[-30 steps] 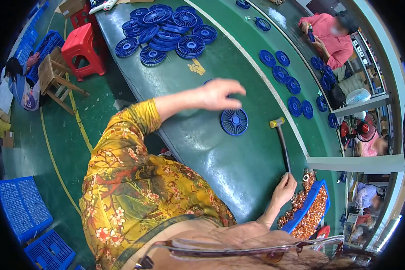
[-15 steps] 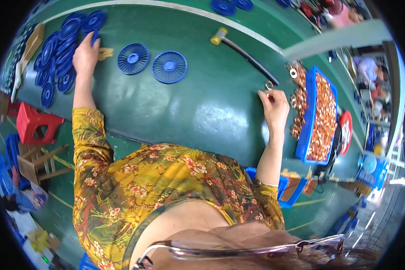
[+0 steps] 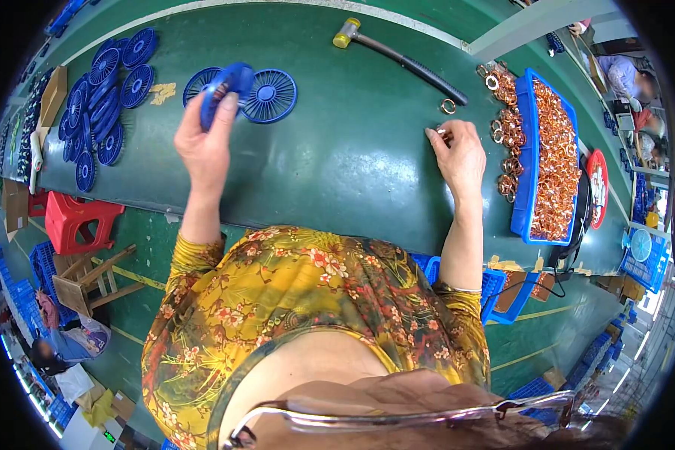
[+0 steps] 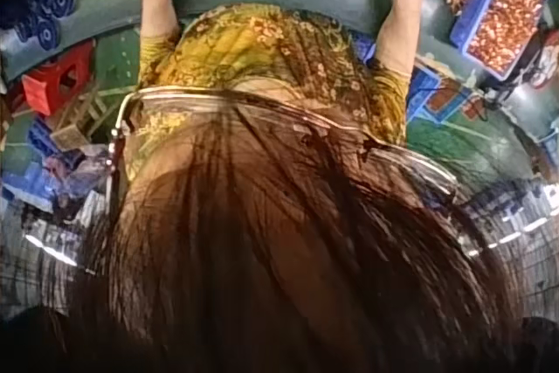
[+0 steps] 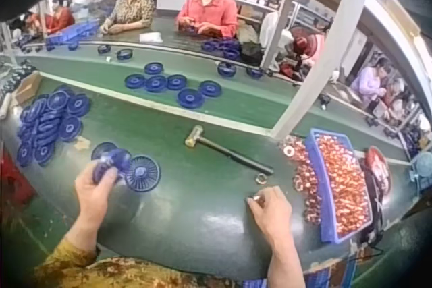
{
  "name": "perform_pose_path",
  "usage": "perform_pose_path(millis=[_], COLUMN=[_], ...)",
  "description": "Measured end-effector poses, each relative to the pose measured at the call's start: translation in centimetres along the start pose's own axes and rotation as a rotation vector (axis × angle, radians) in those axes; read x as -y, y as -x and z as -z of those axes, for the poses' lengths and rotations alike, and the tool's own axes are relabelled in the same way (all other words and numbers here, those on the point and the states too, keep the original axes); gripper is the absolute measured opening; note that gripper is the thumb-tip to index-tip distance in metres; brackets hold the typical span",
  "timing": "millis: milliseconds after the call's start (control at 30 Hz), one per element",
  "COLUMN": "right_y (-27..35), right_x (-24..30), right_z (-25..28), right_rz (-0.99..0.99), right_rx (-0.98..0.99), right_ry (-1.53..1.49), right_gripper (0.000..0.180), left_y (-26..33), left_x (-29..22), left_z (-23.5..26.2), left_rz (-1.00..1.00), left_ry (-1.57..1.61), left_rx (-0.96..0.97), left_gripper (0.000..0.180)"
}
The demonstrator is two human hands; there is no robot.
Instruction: The recorder is assembling small copper components into blue plastic fan blades at an assembly line.
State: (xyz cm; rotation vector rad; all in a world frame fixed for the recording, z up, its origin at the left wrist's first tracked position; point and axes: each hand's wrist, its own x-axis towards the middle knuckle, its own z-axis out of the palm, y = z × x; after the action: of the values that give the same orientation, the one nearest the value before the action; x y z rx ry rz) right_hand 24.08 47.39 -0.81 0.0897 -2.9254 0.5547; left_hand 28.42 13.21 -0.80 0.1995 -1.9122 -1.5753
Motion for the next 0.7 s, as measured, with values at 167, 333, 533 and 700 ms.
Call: perform_pose_path(millis=[167,333,533,700], right_y=[-0.3,-0.4,-0.3,-0.2], right_x=[0.2,-0.1,0.4,-0.3], right_z=[0.3,-0.2,0.3,-0.1], right_rz=[-0.032,-0.177,-0.017,0.014], right_rx=[0.069,0.141,-0.15,0.004], right_ry=[-0.07,-0.354,-0.191,-0.005], right_gripper=[0.024,0.024,0.021,0.018], left_y=[3.4,4.9,5.3,5.0], left_x=[-1.9,-1.8,-1.8,-1.9], left_z=[-2.8,-4.3,-4.9,-5.0], left_rz=[0.17,0.31,0.426,0.507], left_ry=[0.223,0.301,0.322,0.365], left_rx=[0.21,0.39,0.445,0.512], left_gripper=[0.02,0.02,0.018,0.019])
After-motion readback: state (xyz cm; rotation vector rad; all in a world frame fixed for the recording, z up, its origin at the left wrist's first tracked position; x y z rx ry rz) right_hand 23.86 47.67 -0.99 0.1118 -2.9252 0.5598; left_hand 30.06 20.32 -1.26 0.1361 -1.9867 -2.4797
